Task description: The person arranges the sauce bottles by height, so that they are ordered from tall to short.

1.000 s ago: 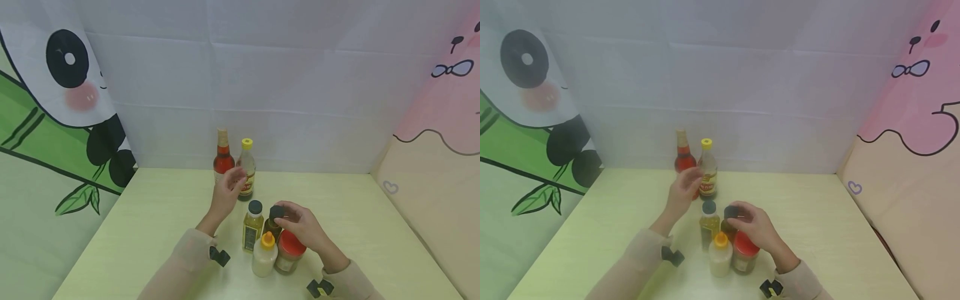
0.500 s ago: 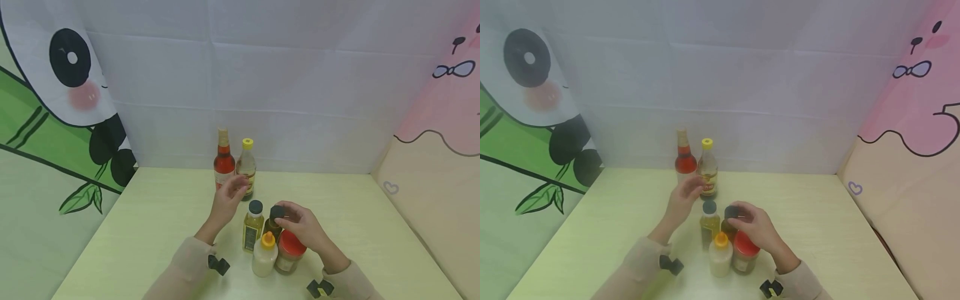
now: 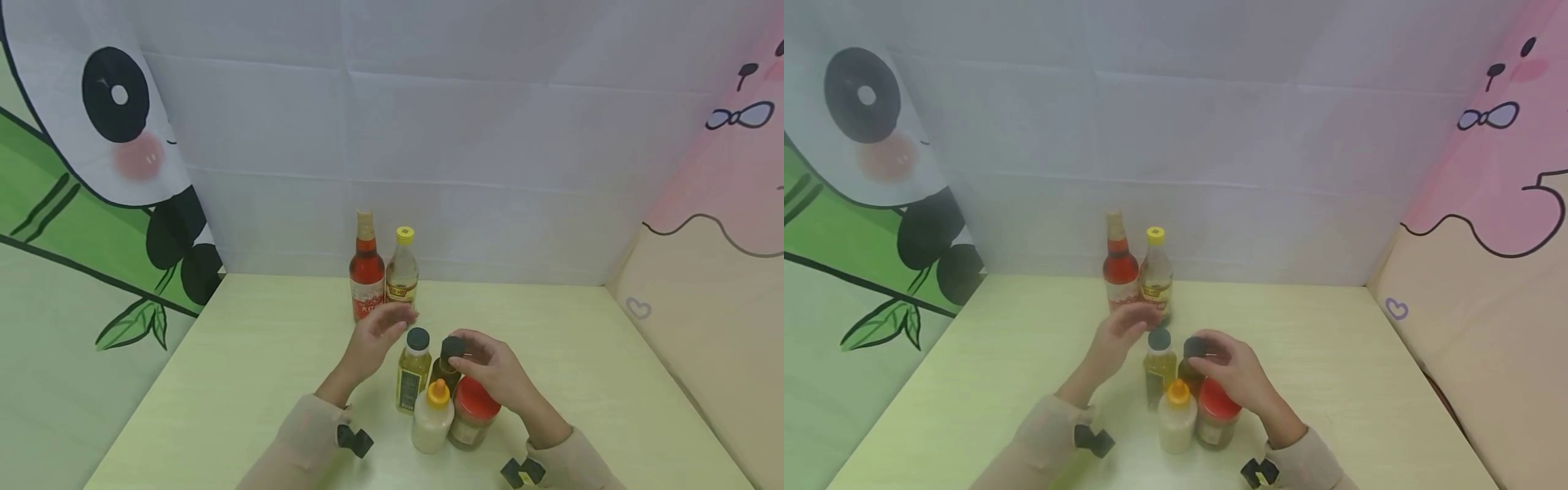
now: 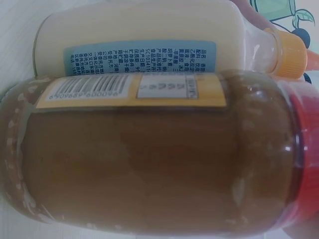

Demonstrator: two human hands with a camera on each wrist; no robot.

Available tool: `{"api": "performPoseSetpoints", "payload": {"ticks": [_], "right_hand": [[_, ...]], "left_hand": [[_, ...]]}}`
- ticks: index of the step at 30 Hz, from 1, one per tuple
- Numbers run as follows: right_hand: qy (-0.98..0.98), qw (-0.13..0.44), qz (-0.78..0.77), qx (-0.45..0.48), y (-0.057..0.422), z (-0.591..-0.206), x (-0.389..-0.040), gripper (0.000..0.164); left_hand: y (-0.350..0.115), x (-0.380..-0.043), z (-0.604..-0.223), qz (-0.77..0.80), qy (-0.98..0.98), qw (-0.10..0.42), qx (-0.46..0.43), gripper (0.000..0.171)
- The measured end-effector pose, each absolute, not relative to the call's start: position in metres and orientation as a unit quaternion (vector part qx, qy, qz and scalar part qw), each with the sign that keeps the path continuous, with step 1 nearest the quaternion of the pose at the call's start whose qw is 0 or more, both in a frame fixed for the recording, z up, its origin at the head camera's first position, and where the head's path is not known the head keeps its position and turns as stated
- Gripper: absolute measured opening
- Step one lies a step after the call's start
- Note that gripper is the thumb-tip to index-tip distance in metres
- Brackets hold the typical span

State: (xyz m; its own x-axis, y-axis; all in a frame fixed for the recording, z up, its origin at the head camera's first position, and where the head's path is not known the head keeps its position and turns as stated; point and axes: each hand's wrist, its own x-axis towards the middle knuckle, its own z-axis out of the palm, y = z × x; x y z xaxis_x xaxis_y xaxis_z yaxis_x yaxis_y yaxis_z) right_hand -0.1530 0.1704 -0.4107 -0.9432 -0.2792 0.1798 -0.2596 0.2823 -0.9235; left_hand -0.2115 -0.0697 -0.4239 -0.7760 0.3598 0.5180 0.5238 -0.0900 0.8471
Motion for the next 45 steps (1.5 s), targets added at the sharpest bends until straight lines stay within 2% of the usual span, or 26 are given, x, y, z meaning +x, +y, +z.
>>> {"api": "performPoseSetpoints", "payload": {"ticks": [15, 33, 45], "right_hand": [[0.799, 0.009, -0.575, -0.172, 0.171, -0.413, -0.154, 0.037], [0.804, -0.009, -0.569, -0.173, 0.171, -0.418, -0.158, 0.036], [0.805, -0.016, -0.570, -0.164, 0.169, -0.418, -0.160, 0.037]], "left_hand": [[-0.068, -0.201, -0.429, -0.646, -0.670, 0.061, -0.360, 0.032], [-0.059, -0.200, -0.440, -0.626, -0.685, 0.094, -0.361, 0.033], [-0.059, -0.199, -0.438, -0.627, -0.695, 0.074, -0.344, 0.031]]}}
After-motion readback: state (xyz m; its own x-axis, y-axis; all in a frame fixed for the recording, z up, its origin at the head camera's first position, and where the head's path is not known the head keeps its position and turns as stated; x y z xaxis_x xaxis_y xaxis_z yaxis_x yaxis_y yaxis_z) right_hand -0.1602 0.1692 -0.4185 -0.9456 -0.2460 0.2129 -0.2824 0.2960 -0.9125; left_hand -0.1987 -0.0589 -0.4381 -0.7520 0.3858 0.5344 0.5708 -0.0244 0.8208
